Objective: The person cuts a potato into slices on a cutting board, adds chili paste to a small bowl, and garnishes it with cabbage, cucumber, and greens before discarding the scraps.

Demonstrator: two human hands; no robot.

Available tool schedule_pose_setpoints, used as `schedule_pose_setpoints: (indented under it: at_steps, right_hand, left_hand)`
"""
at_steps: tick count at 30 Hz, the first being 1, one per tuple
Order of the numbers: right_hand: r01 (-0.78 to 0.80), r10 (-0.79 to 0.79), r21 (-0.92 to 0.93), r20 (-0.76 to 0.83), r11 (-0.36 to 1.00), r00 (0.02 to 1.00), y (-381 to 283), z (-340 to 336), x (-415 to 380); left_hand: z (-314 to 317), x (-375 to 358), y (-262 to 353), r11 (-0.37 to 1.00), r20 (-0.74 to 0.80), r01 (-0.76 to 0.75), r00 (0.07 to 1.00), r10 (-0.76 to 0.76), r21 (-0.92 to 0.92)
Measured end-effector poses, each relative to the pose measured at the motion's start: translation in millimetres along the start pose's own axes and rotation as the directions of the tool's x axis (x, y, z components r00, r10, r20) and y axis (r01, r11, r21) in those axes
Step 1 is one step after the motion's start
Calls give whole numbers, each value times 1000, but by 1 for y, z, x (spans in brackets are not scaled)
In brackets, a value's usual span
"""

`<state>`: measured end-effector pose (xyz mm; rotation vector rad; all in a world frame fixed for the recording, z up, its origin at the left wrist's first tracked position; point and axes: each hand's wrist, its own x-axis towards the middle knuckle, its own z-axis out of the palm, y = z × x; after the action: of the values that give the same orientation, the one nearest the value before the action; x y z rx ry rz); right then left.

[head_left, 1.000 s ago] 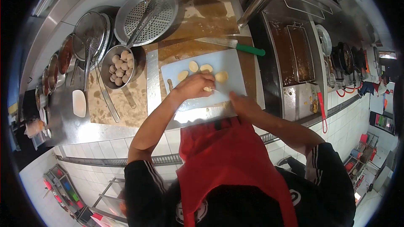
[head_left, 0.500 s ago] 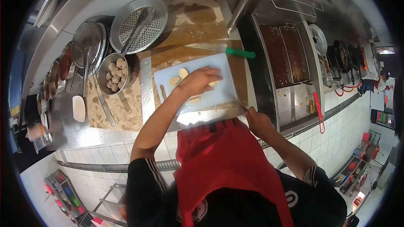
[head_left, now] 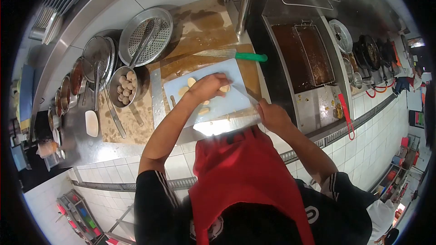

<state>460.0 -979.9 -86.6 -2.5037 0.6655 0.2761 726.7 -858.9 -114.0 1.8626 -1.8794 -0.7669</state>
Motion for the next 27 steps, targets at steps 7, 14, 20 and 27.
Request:
schedule_pose_setpoints:
  at_steps: [7, 14, 20, 27]
  right_hand:
    - [-26, 26, -8, 49, 1000, 998, 13, -4, 4]
    - [-12, 14, -34, 72, 999, 997, 9, -4, 1]
    - [99, -82, -124, 140, 987, 987, -6, -18, 18]
    - [62, -39, -128, 173, 990, 984, -43, -37, 29]
  left_hand:
    - [-2, 13, -2, 996, 77, -34, 997, 27, 87]
    - [-5, 11, 17, 988, 101, 154, 983, -154, 5]
    - [0, 9, 6, 939, 42, 109, 994, -101, -325]
    - [3, 15, 3, 953, 100, 98, 992, -72, -287]
